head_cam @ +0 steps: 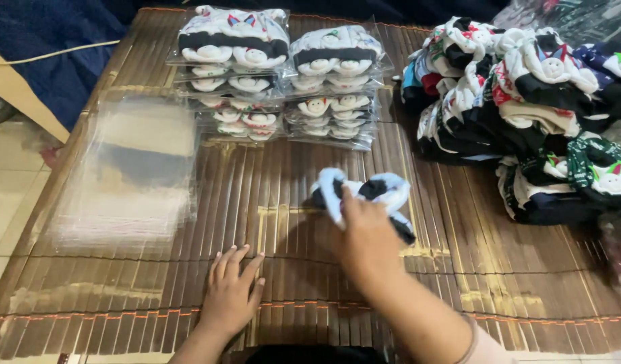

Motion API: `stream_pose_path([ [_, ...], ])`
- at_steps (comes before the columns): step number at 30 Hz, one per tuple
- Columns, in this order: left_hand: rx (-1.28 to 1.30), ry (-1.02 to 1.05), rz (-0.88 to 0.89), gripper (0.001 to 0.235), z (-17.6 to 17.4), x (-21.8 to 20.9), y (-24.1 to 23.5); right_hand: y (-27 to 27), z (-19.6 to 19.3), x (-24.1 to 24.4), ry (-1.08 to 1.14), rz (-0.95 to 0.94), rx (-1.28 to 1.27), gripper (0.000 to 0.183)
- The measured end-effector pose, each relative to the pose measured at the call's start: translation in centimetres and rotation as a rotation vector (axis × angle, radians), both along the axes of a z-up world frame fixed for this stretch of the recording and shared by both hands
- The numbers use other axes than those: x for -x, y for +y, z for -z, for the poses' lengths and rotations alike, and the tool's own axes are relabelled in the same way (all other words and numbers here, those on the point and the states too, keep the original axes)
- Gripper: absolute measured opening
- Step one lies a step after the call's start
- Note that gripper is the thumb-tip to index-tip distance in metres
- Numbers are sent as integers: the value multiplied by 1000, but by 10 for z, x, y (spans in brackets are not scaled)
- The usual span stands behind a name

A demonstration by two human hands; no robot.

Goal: Packaging baby hats and booties into plastic bags and stacking the finished products

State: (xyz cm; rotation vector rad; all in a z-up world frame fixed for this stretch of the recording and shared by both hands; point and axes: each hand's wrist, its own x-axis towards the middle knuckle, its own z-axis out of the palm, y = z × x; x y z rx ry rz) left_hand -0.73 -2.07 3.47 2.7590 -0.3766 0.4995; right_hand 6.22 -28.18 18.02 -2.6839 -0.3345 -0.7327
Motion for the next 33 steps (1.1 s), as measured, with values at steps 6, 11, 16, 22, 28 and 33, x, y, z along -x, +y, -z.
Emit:
stream_pose_path([
  [6,2,34,-15,55,1,0,1,30,80,47,372,-320,91,89],
  [11,149,5,0,64,5,-5,-4,-5,22,51,473,-337,-31,51],
  [16,18,134,150,72,-29,-16,-36,-49,79,26,334,-161,311,76],
  [22,81,83,290,47,-40,-23,-55,-59,95,29,279,-201,89,53],
  [28,532,98,122,30,-23,-36,-32,-96,104,30,556,-88,-855,40],
  [33,655,22,-217,31,-45,-41,-4,-117,79,28,639,201,-1544,41],
])
